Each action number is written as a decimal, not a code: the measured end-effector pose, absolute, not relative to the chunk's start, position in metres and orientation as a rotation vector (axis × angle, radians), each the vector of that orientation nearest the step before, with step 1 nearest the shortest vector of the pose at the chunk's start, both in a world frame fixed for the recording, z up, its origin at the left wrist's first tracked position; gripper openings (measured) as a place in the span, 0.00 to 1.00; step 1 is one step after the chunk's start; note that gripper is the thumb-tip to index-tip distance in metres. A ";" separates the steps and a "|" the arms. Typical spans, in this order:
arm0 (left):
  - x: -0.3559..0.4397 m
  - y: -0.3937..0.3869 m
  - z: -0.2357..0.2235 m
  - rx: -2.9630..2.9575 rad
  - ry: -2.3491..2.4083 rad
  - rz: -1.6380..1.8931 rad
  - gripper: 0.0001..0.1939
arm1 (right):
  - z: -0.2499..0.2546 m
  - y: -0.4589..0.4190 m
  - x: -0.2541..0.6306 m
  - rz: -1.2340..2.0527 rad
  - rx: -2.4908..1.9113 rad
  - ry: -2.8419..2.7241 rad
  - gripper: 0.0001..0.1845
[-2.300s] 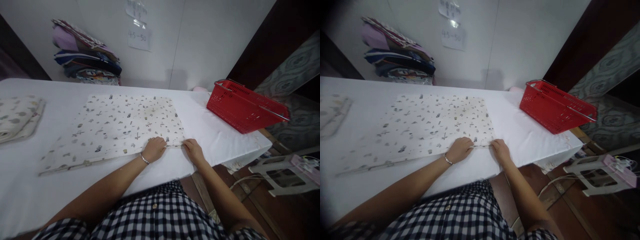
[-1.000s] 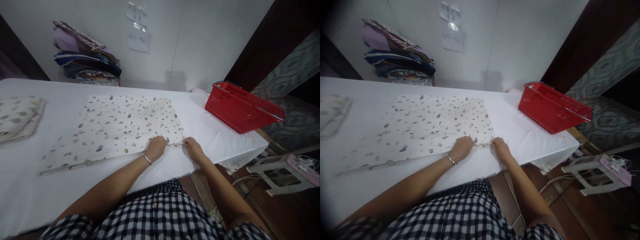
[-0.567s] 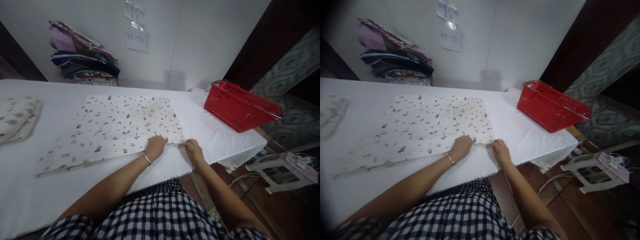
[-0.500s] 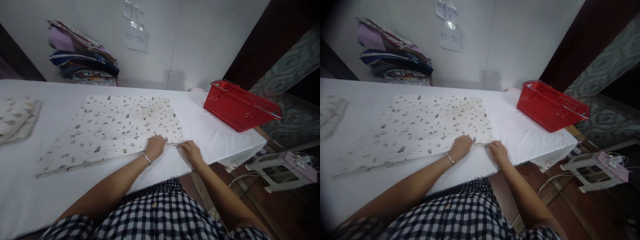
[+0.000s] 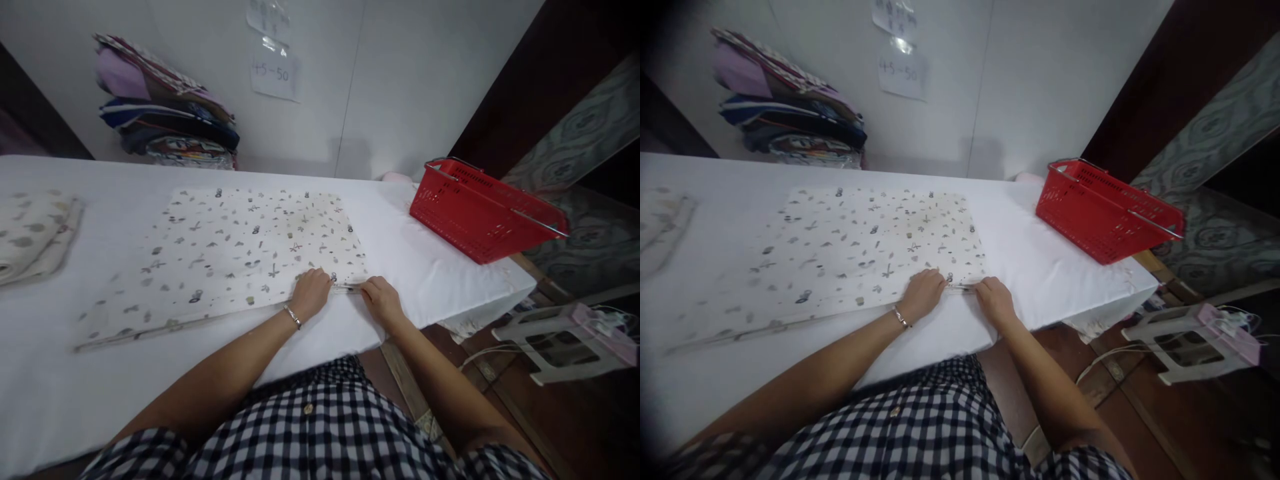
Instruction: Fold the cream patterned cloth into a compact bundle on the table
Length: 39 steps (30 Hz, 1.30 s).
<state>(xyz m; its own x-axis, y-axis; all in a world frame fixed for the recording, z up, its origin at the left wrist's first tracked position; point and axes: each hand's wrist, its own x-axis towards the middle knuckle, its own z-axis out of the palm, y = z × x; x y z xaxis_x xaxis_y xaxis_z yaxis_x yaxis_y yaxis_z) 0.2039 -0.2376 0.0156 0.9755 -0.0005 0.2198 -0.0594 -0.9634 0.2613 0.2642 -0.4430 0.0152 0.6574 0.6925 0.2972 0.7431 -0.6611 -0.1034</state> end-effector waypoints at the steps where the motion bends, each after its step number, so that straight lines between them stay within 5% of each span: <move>1: 0.204 -0.237 0.015 2.848 -0.042 0.320 0.14 | 0.015 -0.443 0.264 -0.333 -2.635 -1.182 0.14; 39: 0.203 -0.238 0.009 2.923 -0.185 0.378 0.14 | 0.029 -0.445 0.273 -0.195 -2.742 -1.555 0.13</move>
<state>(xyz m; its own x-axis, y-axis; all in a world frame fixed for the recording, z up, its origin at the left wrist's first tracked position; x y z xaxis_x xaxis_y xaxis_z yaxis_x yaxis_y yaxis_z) 0.2026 -0.2377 0.0090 0.9597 -0.0992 0.2629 -0.1472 -0.9745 0.1693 0.2725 -0.4450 0.0285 0.5076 0.8559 0.0989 0.8538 -0.5151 0.0756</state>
